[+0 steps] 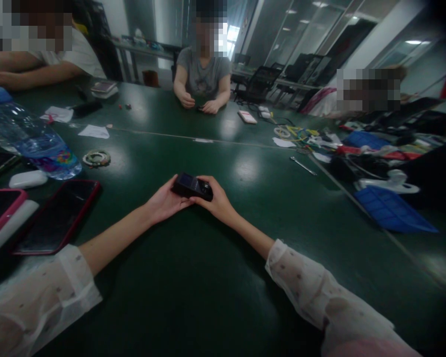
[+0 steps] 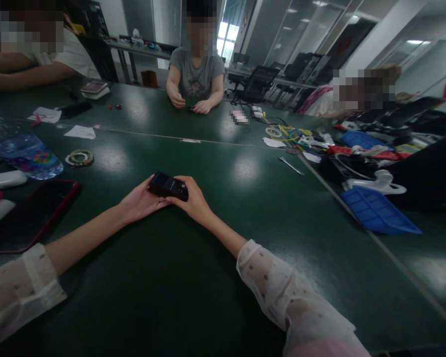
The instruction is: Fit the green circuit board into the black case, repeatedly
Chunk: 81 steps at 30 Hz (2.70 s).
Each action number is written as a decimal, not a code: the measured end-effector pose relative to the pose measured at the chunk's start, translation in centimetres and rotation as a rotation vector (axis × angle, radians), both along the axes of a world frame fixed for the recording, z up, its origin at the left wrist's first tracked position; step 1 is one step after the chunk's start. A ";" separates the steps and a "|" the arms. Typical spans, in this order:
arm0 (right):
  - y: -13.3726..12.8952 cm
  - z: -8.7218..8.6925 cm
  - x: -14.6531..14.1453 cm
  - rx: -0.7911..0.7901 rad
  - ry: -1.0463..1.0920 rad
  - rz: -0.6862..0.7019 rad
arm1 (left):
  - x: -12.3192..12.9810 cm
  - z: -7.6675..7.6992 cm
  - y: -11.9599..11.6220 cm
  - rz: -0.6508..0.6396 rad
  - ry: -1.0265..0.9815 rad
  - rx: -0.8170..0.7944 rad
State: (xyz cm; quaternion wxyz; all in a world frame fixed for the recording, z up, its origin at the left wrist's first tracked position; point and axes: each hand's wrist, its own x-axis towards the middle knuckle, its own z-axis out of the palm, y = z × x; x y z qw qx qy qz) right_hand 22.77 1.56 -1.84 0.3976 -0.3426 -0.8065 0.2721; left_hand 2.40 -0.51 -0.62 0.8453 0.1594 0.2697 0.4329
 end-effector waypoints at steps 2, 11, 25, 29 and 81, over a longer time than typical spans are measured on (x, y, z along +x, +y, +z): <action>0.0 0.0 0.0 -0.001 0.000 0.000 | 0.0 0.0 0.0 0.009 0.015 -0.020; 0.0 0.1 0.0 -0.014 0.008 -0.002 | 0.1 0.3 -0.1 0.004 0.003 -0.015; 0.0 0.0 0.0 -0.033 -0.009 -0.011 | -0.3 0.1 -0.1 -0.036 -0.044 -0.009; 0.0 0.1 -0.1 -0.041 -0.017 -0.016 | -0.1 0.1 -0.1 -0.019 -0.038 -0.001; -0.1 0.0 0.0 0.001 -0.039 -0.022 | 0.0 0.5 -0.2 0.007 -0.029 -0.036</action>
